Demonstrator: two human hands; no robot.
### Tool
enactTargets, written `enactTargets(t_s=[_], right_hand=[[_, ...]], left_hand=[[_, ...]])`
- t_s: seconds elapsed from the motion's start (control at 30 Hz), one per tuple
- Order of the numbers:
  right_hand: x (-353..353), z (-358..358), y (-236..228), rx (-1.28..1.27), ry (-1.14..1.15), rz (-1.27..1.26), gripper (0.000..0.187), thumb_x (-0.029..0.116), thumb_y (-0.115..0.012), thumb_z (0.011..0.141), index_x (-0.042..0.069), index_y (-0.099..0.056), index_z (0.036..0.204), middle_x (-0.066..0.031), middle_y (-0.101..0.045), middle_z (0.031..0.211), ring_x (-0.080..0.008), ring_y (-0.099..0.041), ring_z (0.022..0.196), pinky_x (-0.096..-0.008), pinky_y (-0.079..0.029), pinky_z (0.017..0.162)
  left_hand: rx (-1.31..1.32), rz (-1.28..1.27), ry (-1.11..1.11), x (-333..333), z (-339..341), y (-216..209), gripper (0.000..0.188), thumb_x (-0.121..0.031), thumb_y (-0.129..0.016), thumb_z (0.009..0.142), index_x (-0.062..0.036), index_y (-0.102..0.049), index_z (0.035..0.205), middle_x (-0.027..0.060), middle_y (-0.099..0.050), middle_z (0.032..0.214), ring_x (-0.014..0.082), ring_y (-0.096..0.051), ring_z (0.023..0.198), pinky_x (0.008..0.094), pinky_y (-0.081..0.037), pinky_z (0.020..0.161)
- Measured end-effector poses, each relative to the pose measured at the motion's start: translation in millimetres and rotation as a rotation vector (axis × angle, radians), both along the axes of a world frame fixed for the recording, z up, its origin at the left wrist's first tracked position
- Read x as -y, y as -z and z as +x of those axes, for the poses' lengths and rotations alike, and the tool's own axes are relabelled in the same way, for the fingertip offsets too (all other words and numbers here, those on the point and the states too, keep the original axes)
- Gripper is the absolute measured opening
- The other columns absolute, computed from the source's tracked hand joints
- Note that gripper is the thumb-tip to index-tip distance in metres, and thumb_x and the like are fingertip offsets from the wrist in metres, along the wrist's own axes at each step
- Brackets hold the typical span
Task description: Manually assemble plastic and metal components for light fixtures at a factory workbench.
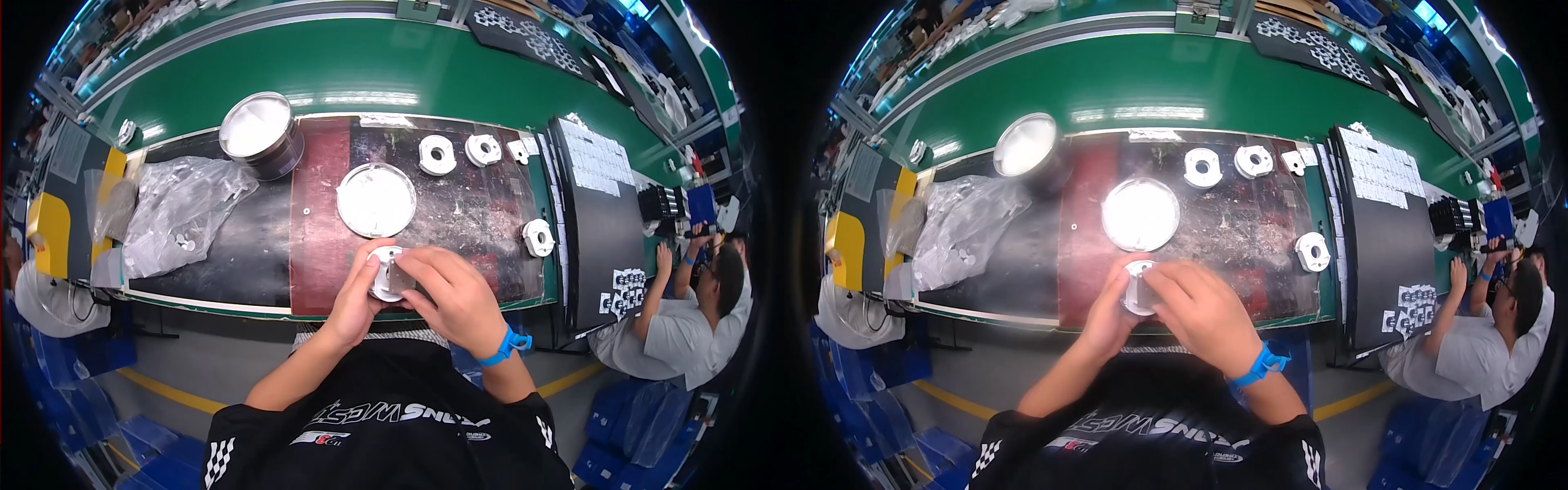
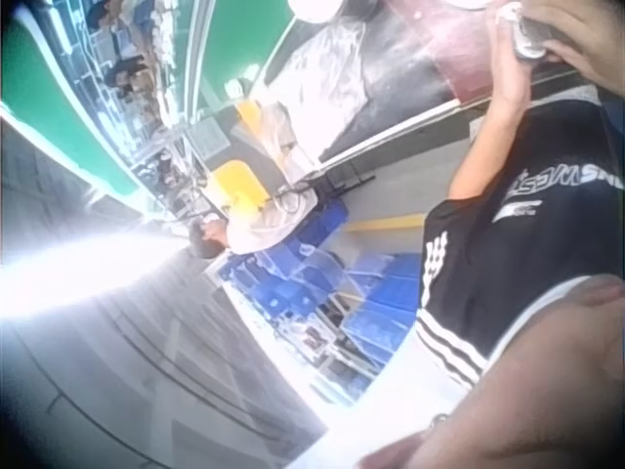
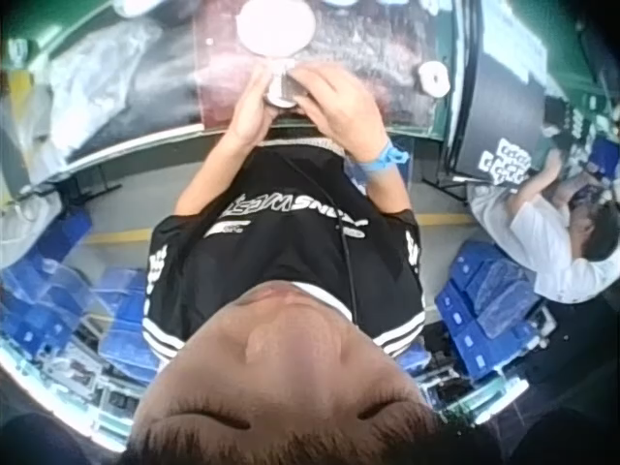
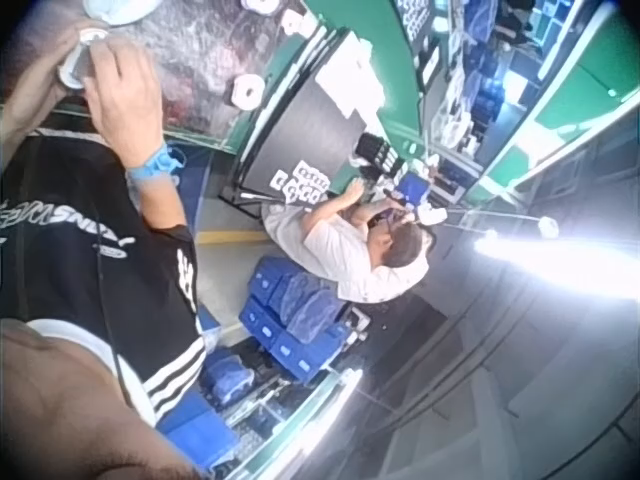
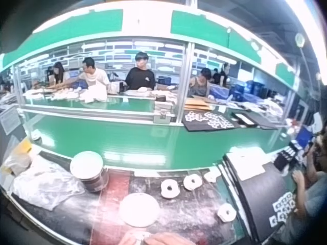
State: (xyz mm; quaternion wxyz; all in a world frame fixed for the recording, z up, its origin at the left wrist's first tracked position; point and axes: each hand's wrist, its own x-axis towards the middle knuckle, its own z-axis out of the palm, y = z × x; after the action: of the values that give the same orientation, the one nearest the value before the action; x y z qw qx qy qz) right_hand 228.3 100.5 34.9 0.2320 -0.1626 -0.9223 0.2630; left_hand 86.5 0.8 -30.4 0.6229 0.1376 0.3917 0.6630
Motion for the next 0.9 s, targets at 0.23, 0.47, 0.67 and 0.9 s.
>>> enactTargets(t_s=[0.23,0.47,0.67,0.9], right_hand=[[4,1,25,-0.064,0.035,-0.16,0.042,0.006,-0.077,0.076,0.012,-0.07,0.116,-0.0116,-0.064,0.117,-0.0305,-0.064,0.102,-0.0393,-0.053,0.089],[5,-1,28,-0.072,-0.018,-0.107,0.038,0.003,-0.075,0.076,0.011,-0.07,0.114,-0.013,-0.062,0.115,-0.0322,-0.061,0.102,-0.0396,-0.051,0.088],[8,-3,29,-0.075,-0.017,-0.086,0.039,0.003,-0.075,0.076,0.011,-0.071,0.114,-0.0138,-0.06,0.116,-0.0331,-0.059,0.104,-0.0397,-0.05,0.088],[21,-7,32,-0.088,0.058,-0.065,0.039,0.005,-0.077,0.076,0.012,-0.073,0.115,-0.0129,-0.062,0.116,-0.0313,-0.06,0.103,-0.0393,-0.05,0.088]], left_hand=[[0.014,-0.049,-0.015,4,0,9,0.042,-0.033,-0.033,0.107,-0.0109,-0.042,0.142,0.0089,-0.053,0.132,0.0195,-0.055,0.118,0.0369,-0.05,0.095],[0.003,-0.064,-0.06,6,2,19,0.042,-0.027,-0.031,0.108,-0.0029,-0.045,0.14,0.011,-0.055,0.129,0.0203,-0.058,0.116,0.0362,-0.051,0.096],[0.004,-0.043,-0.027,8,-3,22,0.044,-0.033,-0.03,0.109,-0.0038,-0.045,0.139,0.0112,-0.057,0.126,0.0179,-0.059,0.114,0.0328,-0.05,0.095],[-0.032,-0.012,-0.078,14,-1,20,0.046,-0.035,-0.031,0.109,-0.0024,-0.045,0.138,0.0121,-0.057,0.125,0.0175,-0.059,0.113,0.0315,-0.05,0.094]])
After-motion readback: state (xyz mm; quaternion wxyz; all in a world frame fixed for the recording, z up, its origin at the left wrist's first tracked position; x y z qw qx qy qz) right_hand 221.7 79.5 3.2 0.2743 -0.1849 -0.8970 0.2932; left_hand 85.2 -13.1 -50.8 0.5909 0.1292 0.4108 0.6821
